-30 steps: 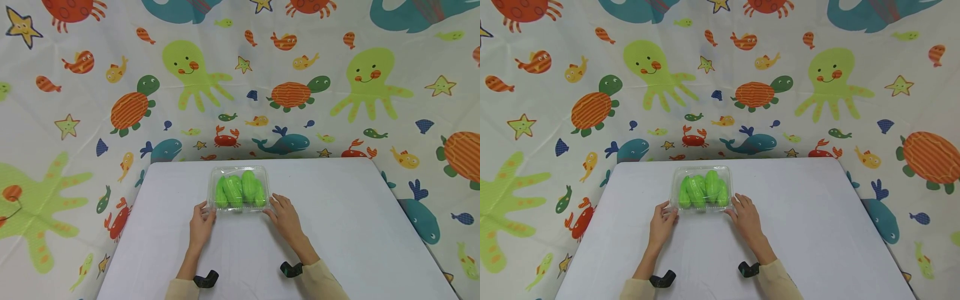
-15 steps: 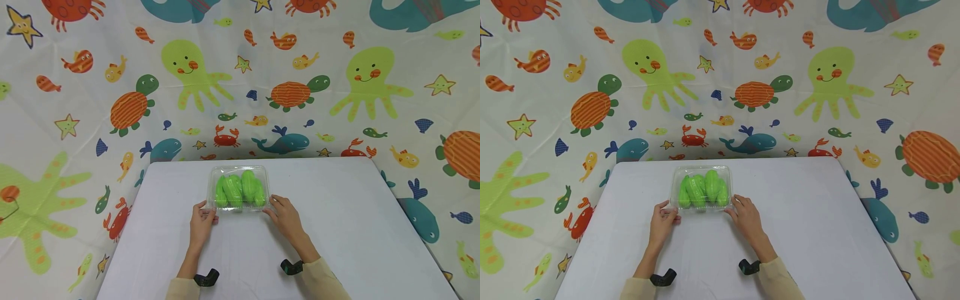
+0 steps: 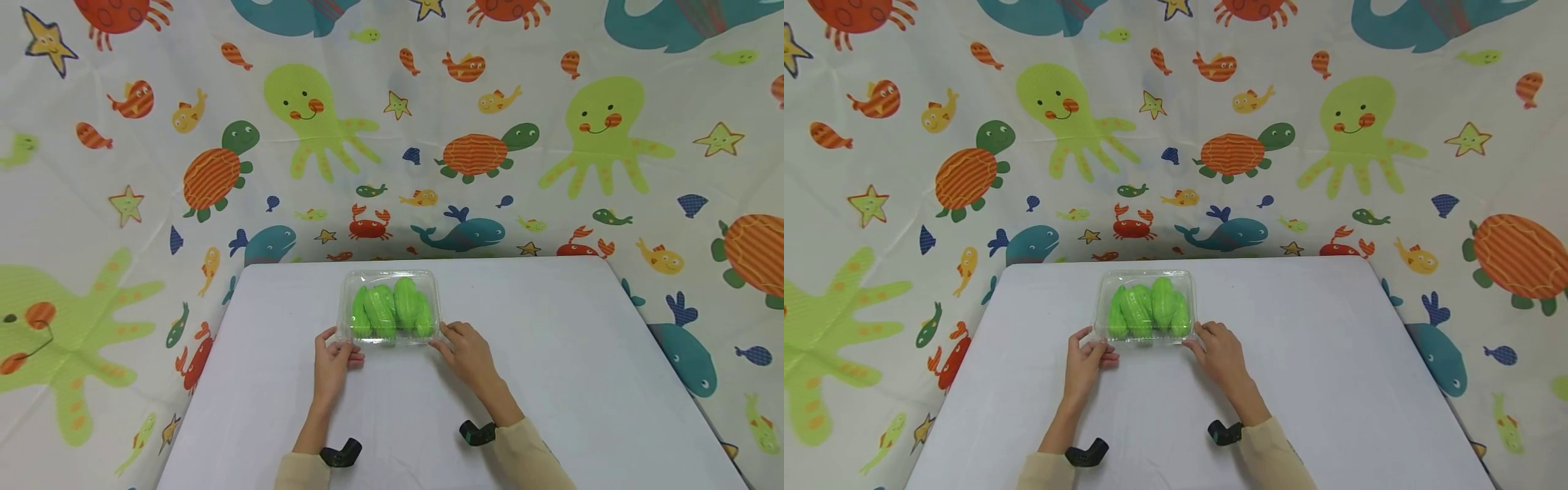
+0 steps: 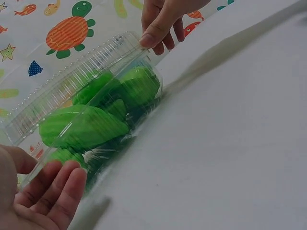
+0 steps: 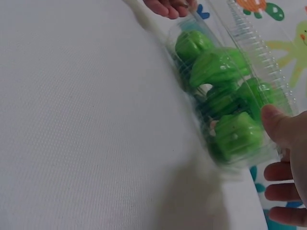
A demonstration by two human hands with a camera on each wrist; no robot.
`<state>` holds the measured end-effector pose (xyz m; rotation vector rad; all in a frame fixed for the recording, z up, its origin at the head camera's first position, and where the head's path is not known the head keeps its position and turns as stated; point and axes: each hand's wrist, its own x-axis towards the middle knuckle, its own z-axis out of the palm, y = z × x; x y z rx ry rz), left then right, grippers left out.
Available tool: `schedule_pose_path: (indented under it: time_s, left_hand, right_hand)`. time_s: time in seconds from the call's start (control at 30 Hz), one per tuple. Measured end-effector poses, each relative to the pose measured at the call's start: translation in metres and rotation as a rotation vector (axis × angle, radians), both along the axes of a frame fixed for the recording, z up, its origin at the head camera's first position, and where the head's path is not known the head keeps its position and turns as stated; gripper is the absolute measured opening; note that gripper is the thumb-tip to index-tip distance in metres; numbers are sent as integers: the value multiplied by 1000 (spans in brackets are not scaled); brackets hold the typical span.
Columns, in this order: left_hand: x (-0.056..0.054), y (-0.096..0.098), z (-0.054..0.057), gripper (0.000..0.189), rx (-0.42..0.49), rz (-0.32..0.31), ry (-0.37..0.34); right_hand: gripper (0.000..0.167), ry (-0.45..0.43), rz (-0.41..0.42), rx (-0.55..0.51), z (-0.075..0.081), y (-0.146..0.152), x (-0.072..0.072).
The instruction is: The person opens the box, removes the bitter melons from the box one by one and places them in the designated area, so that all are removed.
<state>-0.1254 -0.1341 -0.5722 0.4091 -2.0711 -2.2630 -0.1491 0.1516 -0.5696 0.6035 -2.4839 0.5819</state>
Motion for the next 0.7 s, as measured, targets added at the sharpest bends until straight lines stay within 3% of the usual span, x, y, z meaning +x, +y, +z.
schedule_pose_path:
  time_s: [0.27, 0.53, 0.7]
  left_hand:
    - [-1, 4, 0, 53, 73, 10, -24]
    - [-1, 5, 1, 52, 87, 11, -24]
    - [-2, 6, -1, 51, 100, 19, -28]
  right_hand:
    - [42, 72, 14, 119, -2, 3, -3]
    - [37, 209, 43, 287, -2, 4, -8]
    - [37, 213, 73, 400, 1, 5, -7]
